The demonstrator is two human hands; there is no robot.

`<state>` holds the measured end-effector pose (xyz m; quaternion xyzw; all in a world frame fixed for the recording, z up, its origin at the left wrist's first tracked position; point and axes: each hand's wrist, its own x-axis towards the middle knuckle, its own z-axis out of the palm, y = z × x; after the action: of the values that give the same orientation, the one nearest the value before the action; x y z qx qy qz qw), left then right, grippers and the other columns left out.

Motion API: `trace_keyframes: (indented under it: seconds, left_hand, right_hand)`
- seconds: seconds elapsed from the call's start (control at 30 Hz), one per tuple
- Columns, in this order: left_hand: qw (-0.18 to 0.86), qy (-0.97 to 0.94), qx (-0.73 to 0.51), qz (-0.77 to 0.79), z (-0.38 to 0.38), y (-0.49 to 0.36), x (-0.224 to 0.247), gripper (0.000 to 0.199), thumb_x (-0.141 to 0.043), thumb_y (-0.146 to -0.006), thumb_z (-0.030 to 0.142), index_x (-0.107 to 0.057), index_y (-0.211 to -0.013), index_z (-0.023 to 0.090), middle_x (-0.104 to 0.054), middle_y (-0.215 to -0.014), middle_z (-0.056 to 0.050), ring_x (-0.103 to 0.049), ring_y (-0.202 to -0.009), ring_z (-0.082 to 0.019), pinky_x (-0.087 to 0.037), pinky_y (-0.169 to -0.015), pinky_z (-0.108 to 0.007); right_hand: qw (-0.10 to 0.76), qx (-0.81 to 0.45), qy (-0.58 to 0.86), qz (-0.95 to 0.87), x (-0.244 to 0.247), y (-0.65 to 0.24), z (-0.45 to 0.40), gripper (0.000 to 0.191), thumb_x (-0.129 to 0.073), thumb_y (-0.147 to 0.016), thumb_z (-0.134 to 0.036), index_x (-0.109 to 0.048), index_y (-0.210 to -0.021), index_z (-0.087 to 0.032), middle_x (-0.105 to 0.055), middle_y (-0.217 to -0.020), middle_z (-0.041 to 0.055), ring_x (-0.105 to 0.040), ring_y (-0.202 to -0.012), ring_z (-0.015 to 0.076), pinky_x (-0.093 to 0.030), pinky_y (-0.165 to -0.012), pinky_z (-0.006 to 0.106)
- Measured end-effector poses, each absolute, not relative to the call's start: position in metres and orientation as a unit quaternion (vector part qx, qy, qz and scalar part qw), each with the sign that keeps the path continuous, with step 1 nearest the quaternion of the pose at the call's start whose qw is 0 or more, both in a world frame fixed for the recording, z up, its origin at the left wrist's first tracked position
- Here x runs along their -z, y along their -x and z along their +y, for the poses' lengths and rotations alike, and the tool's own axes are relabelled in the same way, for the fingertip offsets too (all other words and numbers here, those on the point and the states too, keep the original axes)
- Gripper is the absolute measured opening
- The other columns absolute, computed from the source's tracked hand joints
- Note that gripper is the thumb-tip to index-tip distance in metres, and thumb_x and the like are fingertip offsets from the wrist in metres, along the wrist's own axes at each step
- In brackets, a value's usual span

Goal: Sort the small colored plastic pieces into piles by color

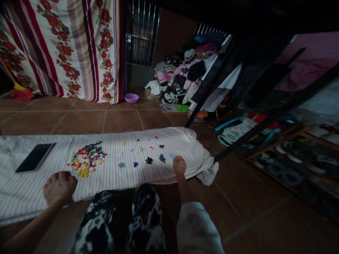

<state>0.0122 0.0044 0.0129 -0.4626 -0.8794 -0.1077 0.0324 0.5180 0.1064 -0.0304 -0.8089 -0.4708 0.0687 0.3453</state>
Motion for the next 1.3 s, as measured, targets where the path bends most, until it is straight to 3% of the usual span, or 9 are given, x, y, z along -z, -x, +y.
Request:
trace_keyframes:
  seconds: [0.23, 0.43, 0.77, 1.07, 1.3]
  left_hand:
    - [0.014, 0.46, 0.087, -0.883, 0.006, -0.009, -0.012, 0.044, -0.028, -0.089, 0.035, -0.058, -0.112, 0.012, -0.058, -0.115, -0.019, -0.054, -0.109, -0.033, -0.039, -0.089, -0.042]
    - [0.028, 0.461, 0.083, -0.883, 0.005, -0.012, -0.014, 0.043, -0.03, -0.088, 0.034, -0.057, -0.112, 0.011, -0.057, -0.115, -0.018, -0.054, -0.108, -0.031, -0.038, -0.089, -0.041]
    - [0.029, 0.462, 0.104, -0.881, 0.006, -0.01, -0.012, 0.04, -0.033, -0.087, 0.032, -0.058, -0.109, 0.011, -0.059, -0.112, -0.019, -0.054, -0.107, -0.032, -0.039, -0.088, -0.042]
    - [0.045, 0.462, 0.105, -0.879, 0.007, -0.007, -0.002, 0.041, -0.029, -0.088, 0.034, -0.058, -0.108, 0.013, -0.058, -0.111, -0.017, -0.053, -0.106, -0.031, -0.037, -0.087, -0.04]
    - [0.062, 0.467, 0.106, -0.875, 0.009, -0.001, 0.006, 0.037, -0.033, -0.087, 0.032, -0.058, -0.106, 0.013, -0.059, -0.107, -0.015, -0.054, -0.104, -0.029, -0.036, -0.086, -0.039]
  right_hand:
    - [0.299, -0.076, 0.828, -0.468, 0.032, -0.518, 0.115, 0.039, -0.042, -0.081, -0.024, -0.072, -0.103, -0.015, -0.072, -0.098, 0.0109, -0.065, -0.092, 0.022, -0.047, -0.085, 0.029]
    - [0.328, -0.097, 0.805, -0.484, 0.037, -0.521, 0.116, 0.038, -0.044, -0.078, -0.025, -0.074, -0.102, -0.02, -0.073, -0.098, 0.0072, -0.065, -0.094, 0.0223, -0.048, -0.09, 0.033]
    - [0.338, -0.139, 0.788, -0.495, 0.04, -0.525, 0.115, 0.043, -0.044, -0.077, -0.024, -0.072, -0.108, -0.017, -0.07, -0.111, 0.0094, -0.063, -0.106, 0.0223, -0.046, -0.099, 0.035]
    - [0.412, -0.198, 0.755, -0.469, 0.049, -0.529, 0.117, 0.049, -0.044, -0.07, -0.024, -0.071, -0.11, -0.016, -0.071, -0.113, 0.0096, -0.063, -0.11, 0.0228, -0.043, -0.104, 0.038]
    - [0.505, -0.173, 0.736, -0.417, 0.055, -0.529, 0.104, 0.045, -0.05, -0.064, -0.036, -0.074, -0.097, -0.018, -0.074, -0.1, 0.009, -0.065, -0.093, 0.0259, -0.048, -0.095, 0.044]
